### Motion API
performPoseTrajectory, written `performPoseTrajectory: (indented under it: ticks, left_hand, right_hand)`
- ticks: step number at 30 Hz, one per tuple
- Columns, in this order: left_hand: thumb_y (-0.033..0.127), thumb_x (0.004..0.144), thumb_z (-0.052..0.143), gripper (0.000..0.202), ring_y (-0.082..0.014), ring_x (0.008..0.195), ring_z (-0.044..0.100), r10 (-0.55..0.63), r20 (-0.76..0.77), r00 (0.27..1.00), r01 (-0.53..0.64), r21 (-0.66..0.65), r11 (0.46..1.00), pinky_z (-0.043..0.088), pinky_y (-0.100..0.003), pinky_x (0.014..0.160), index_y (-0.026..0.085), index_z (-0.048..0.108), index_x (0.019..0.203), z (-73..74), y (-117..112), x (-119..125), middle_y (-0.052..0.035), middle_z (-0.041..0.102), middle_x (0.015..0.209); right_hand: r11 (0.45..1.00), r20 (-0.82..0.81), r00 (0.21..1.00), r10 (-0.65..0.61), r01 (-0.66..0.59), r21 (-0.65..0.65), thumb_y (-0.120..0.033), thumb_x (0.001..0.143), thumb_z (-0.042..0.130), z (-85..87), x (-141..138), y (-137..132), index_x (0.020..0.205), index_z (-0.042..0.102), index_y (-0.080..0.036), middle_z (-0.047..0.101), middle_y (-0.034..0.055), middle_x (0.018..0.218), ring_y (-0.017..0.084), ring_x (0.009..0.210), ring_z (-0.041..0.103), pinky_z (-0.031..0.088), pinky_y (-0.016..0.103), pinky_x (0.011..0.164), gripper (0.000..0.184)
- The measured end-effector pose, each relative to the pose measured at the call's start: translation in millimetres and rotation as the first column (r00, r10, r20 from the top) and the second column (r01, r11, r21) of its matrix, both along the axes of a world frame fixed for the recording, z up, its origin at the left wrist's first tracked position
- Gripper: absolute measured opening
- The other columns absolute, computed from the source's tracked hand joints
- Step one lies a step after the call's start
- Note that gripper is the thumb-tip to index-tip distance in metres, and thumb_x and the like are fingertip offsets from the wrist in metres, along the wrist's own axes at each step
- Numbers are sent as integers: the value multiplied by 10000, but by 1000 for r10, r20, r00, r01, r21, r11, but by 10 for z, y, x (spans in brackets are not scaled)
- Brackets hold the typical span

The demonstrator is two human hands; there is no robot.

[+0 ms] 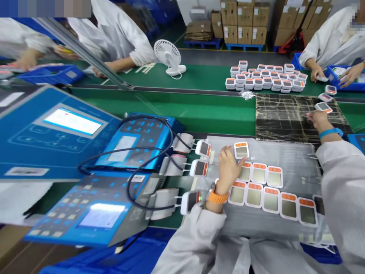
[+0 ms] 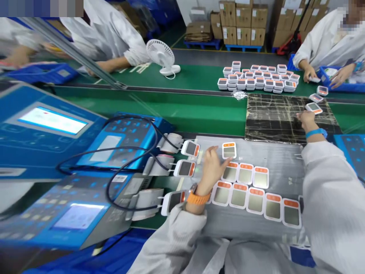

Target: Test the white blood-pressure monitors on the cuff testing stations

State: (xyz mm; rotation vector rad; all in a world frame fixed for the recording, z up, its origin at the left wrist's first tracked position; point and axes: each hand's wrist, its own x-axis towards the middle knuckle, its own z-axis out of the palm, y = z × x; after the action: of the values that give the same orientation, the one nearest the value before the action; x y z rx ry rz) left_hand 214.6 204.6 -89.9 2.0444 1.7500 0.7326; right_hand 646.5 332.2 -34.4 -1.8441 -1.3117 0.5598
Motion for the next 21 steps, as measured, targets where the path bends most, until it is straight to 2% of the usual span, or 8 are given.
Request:
performPoseTrajectory:
  ticks: [2, 4, 7, 10, 13, 16, 18, 21]
  left_hand:
    - [579, 807, 772, 843, -406, 1202, 571, 32, -85, 996, -39, -87, 995, 494, -550, 994, 77, 441, 1398, -16, 86, 148, -244, 543, 1264]
    - [602, 783, 782, 920, -414, 1151, 576, 43, -159, 986, -70, -173, 982, 514, -514, 926, 50, 429, 1429, -24, 170, 291, -245, 551, 1217]
    - [477, 774, 810, 856, -414, 1155, 563, 34, -207, 978, -84, -239, 967, 518, -479, 900, 47, 451, 1422, 22, 241, 412, -242, 548, 1221]
    - [331, 783, 774, 769, -384, 1200, 539, -98, -147, 984, 67, -201, 977, 492, -488, 971, 86, 444, 1434, 167, 191, 442, -209, 556, 1261]
    - [237, 795, 717, 837, -343, 1271, 498, -312, -72, 947, 304, -110, 946, 468, -476, 1014, 186, 329, 1534, 362, 45, 503, -161, 537, 1373]
    - [218, 803, 701, 877, -342, 1278, 491, -445, -85, 891, 441, -64, 895, 458, -478, 1013, 246, 281, 1573, 528, -77, 683, -139, 528, 1417]
    - [201, 787, 709, 867, -350, 1246, 512, -507, -91, 857, 505, -53, 862, 451, -491, 1016, 274, 323, 1561, 586, -87, 875, -128, 537, 1383]
    - [112, 715, 724, 835, -331, 1186, 557, -584, 38, 811, 585, -61, 809, 455, -471, 1018, 289, 440, 1480, 547, -2, 1252, -108, 530, 1299]
  right_hand:
    - [982, -47, 992, -114, 106, -157, -175, 974, 562, -120, -163, -99, 1061, 653, -53, 672, 98, 816, 157, 724, 634, 561, 414, 854, 175]
    - [948, -81, 989, -121, 91, -305, -99, 885, 653, -213, -408, -289, 1059, 687, -47, 713, 101, 842, 167, 758, 665, 548, 430, 934, 184]
    - [882, -122, 972, 203, -235, -409, -160, 809, 761, -249, -935, -720, 1010, 769, -155, 771, 65, 925, 225, 902, 717, 514, 444, 1052, 200]
    - [806, -300, 890, 344, -444, -391, -292, 848, 737, -206, -1531, -1143, 1096, 761, -212, 781, 56, 1036, 242, 940, 735, 582, 423, 974, 262]
    - [850, -552, 795, 251, -454, -267, -391, 862, 723, -149, -1910, -1368, 1248, 679, -227, 740, 78, 1206, 219, 988, 727, 638, 361, 846, 422]
    - [882, -609, 765, 210, -417, -220, -405, 878, 683, -60, -1886, -1451, 1093, 704, -192, 760, 58, 1020, 209, 917, 728, 644, 314, 754, 303]
    - [884, -553, 801, 229, -410, -227, -401, 871, 688, 33, -1678, -1500, 1042, 707, -189, 757, 39, 916, 212, 857, 726, 637, 304, 702, 272]
    - [902, -342, 907, 246, -344, -262, -435, 920, 632, 185, -1206, -1611, 1160, 687, -201, 767, 62, 1027, 238, 908, 731, 628, 323, 702, 339]
